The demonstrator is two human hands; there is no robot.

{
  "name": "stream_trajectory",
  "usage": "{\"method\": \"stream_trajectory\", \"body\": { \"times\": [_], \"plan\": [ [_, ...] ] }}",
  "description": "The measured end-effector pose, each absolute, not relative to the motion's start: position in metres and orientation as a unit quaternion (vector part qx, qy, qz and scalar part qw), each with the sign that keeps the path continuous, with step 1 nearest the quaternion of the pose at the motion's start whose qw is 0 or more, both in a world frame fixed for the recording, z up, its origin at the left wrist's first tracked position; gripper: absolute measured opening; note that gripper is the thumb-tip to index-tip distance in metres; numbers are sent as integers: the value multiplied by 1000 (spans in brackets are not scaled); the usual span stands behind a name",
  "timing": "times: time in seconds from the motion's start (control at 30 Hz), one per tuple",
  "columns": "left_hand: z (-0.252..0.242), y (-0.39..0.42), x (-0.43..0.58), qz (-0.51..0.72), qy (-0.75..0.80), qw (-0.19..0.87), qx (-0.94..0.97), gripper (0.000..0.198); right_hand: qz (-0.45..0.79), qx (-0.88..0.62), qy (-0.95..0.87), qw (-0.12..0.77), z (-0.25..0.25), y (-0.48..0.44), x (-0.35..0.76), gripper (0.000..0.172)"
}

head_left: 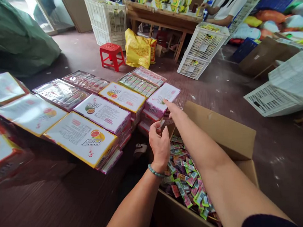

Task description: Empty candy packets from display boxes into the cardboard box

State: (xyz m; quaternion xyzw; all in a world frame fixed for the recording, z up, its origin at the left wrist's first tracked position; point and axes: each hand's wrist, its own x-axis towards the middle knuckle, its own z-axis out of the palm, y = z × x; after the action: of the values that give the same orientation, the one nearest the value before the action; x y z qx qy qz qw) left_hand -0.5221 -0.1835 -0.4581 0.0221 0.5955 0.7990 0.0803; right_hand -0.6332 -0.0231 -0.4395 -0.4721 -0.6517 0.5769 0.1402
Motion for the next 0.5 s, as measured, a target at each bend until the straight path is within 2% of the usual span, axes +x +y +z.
{"method": "stream_trajectory", "body": {
  "times": [0.07,0.2,0.33,0.4,0.43,0.5],
  "plan": [
    [-460,-185,-529,805,584,106,12,20,611,-480,-621,103,-452,-30,-631,38],
    [-466,-180,-540,817,556,152,-17,16,707,-409,-560,142,-464,-30,-613,29],
    [-463,-181,-554,791,597,103,-88,26,790,-323,-493,167,-454,-23,-579,15],
    [-459,-180,-558,768,623,75,-129,35,807,-286,-489,168,-449,-18,-544,17],
    [-457,-178,-557,773,614,94,-127,38,810,-272,-493,164,-448,-15,-520,20],
    [-453,-169,-548,817,536,205,-50,40,812,-256,-503,150,-449,-8,-465,26]
  ]
}}
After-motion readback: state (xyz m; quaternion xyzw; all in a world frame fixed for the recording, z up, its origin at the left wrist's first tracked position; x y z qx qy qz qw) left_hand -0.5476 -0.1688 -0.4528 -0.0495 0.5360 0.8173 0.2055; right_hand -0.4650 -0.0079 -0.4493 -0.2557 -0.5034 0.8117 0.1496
